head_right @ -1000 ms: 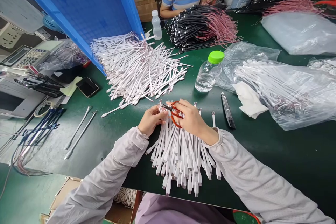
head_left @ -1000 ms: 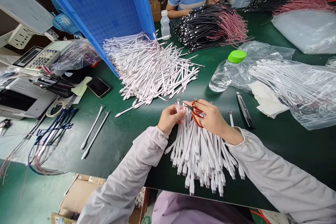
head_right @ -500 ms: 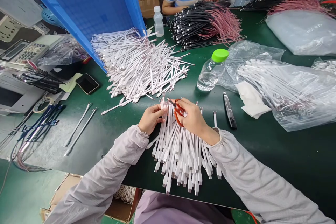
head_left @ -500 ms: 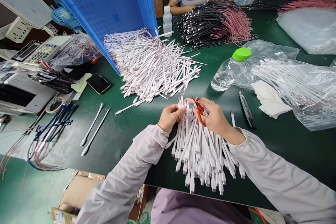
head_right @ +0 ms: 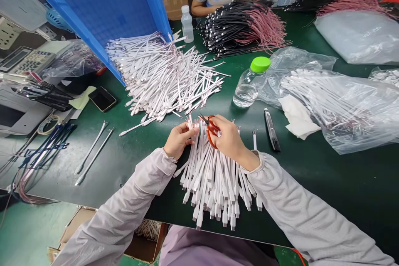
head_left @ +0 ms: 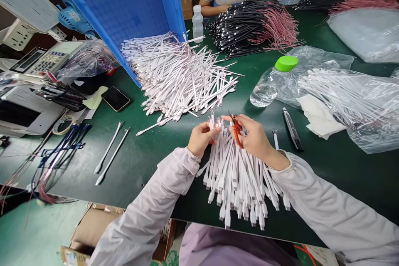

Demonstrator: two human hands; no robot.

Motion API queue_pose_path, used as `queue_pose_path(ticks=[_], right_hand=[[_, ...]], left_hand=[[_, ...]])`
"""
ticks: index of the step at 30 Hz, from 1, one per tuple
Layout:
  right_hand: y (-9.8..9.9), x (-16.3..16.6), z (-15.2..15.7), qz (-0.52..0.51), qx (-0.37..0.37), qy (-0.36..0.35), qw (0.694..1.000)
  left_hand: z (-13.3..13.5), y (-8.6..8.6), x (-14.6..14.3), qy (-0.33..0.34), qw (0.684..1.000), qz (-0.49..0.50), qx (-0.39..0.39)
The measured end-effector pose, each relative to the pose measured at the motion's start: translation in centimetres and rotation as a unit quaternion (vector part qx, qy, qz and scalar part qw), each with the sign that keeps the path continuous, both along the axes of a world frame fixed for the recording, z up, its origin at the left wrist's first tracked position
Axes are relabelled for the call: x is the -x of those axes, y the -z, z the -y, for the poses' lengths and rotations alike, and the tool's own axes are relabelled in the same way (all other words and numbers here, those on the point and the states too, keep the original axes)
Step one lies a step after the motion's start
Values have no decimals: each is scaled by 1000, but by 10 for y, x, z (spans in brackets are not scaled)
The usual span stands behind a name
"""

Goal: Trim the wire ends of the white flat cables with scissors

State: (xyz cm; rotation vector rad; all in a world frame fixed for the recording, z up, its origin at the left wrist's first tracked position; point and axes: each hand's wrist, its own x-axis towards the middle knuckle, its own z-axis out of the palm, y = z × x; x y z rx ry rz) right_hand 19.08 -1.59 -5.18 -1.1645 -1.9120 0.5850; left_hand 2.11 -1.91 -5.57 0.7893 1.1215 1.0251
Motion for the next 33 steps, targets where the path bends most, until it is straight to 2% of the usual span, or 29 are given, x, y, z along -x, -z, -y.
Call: queue_pose_path(ticks=[5,12,20,24,33], right_hand=[[2,-1,0,11,-38,24,999],[4,-1,1,20,-66,-43,997],[8,1,0,22,-99,-30,994],[6,-2,-3,43,-75,-25,996],[-9,-33,-21,250,14,-65,966]], left_hand=[[1,1,-1,-14,1000,-10,-18],[2,0,-1,-24,998,-19,-48],[1,-3,-1,-17,999,44,-5],[0,-2,1,-17,999,46,11],[1,-7,1,-25,999,30,19]])
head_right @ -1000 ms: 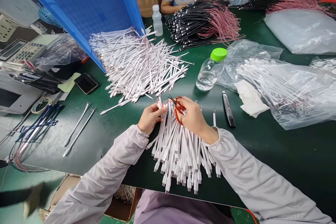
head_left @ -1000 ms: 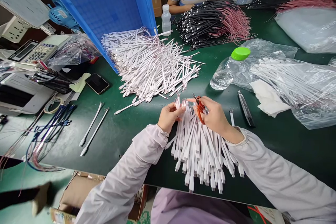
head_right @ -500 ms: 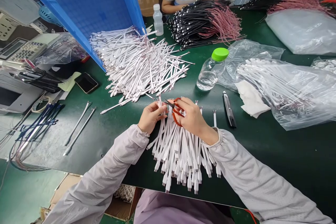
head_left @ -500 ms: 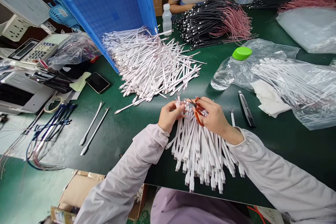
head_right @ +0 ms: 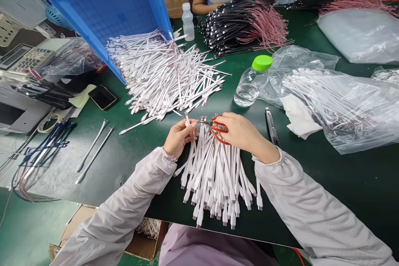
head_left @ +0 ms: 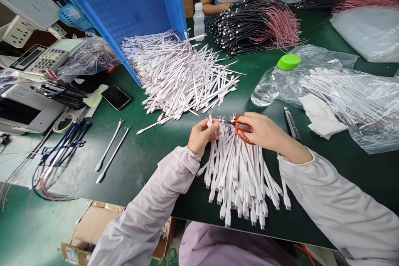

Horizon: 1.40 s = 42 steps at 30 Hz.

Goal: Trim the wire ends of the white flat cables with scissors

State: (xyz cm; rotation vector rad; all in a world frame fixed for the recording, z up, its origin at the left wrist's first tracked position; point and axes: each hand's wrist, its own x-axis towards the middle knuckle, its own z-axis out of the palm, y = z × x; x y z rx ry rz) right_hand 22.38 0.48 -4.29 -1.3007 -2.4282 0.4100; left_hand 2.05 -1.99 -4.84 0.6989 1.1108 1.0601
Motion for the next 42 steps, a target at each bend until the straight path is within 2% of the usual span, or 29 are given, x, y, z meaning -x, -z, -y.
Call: queue_pose_path(ticks=[18,35,38,42], right_hand=[[-9,0,-1,41,51,-16,998],[-3,-8,-5,34,-13,-25,999],[0,-7,-5,4,-41,-2,999],[1,0,-2,-102,-50,37,993]], left_hand=[[1,3,-3,10,996,-63,-63],[0,7,-2,23,995,-65,-65],[0,10,-2,29,998,-31,-53],[-1,14,-1,33,999,-9,-43]])
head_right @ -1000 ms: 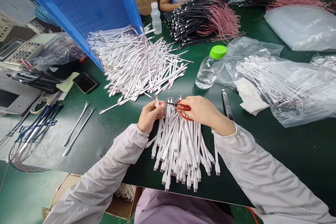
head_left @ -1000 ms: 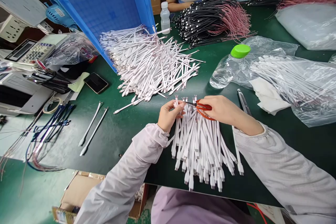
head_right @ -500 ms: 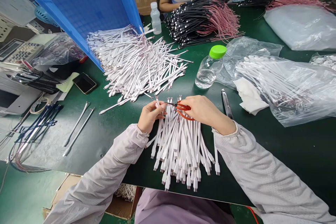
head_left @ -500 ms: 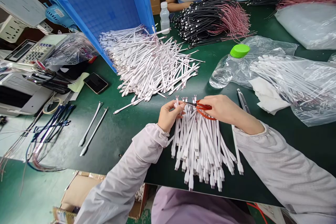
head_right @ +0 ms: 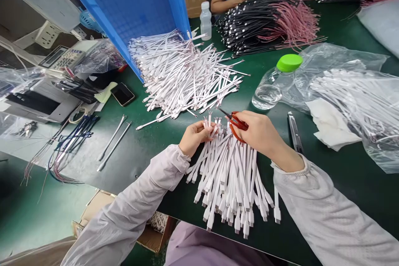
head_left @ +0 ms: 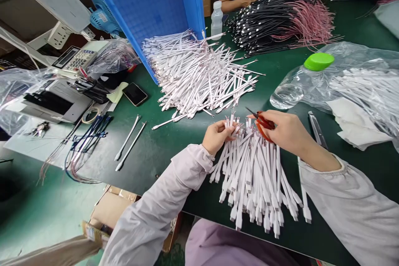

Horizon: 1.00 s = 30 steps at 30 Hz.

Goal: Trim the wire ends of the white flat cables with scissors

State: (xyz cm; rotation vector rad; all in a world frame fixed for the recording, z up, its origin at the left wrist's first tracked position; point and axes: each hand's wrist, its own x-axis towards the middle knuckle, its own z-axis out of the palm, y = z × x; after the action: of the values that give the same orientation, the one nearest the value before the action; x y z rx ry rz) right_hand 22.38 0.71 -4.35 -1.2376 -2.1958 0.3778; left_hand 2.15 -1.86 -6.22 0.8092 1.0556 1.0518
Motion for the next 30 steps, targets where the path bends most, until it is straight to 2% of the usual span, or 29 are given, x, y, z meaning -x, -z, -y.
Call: queue_pose_path(ticks=[3,6,14,20,26,29,30], right_hand=[[-4,9,6,-98,34,7,995],[-8,18,11,-151,55,4,987],[-9,26,14,-128,15,-18,992],[-5,26,14,-125,21,-1,992],[-4,27,17,-114,-12,-3,993],[2,23,20,-104,-40,-1,994],[8,19,18,-128,-42,-11,991]], left_hand=[[0,0,1,-2,999,-38,-18],[-1,0,1,7,997,-70,-40],[0,1,0,6,995,-86,-54],[-1,1,0,12,996,-77,-54],[-1,12,-2,-9,994,-82,-66],[1,17,-3,23,992,-105,-67],[1,18,-3,39,992,-103,-60]])
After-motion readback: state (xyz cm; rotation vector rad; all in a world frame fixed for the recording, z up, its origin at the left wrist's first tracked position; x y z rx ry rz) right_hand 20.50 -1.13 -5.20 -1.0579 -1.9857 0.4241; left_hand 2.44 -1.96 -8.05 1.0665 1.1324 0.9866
